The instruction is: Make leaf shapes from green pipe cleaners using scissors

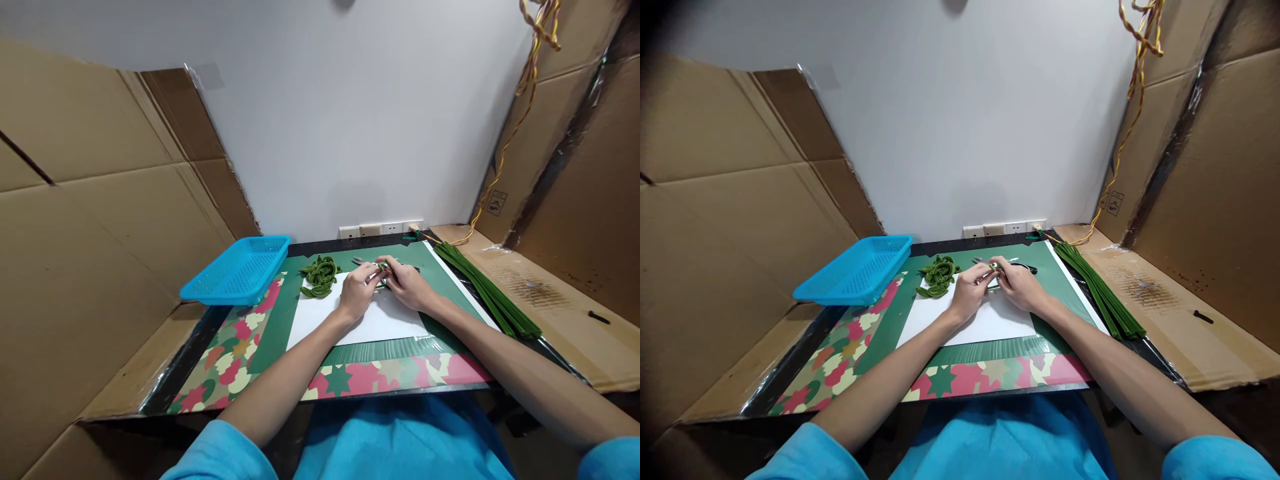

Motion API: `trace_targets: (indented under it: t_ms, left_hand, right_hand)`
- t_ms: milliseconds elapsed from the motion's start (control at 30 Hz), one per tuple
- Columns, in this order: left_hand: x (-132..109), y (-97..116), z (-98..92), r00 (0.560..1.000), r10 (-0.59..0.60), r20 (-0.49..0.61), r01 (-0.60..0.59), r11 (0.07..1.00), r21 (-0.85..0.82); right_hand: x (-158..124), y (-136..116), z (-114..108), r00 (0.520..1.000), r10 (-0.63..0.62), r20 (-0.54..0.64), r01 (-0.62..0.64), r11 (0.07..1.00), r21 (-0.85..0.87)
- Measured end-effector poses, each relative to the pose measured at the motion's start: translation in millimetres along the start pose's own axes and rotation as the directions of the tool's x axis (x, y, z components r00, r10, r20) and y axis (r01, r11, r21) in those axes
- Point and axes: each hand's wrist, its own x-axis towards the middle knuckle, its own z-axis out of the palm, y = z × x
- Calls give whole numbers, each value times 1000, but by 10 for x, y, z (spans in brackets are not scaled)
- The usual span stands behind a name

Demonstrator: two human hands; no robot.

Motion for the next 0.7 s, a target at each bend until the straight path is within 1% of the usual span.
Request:
trace_targets:
  t_ms: [167,300,400,533,600,700]
  left_hand:
    - [0,-25,-6,1000,-7,-8,6,998,-63]
    - [11,4,-10,999,-49,-1,49,989,-138]
    - [19,1,13,991,-131,-18,124,968,-218]
    - [33,-51,51,958,-278,-66,241,910,-338]
    - [45,-80,48,940,-329,-94,271,884,-380]
    - [64,-116,22,918,-374,-132,290,860,-419]
  right_hand:
    - [3,6,56,998,-17,60,15,999,34]
    - [8,-15,73,998,-20,54,12,991,135]
    - [17,-47,46,1000,-2,26,-4,975,222]
    - [42,-74,7,998,57,-30,-44,940,338]
    - [57,-73,-1,995,90,-45,-64,908,413]
    - [78,-58,-9,989,145,-37,-105,845,524]
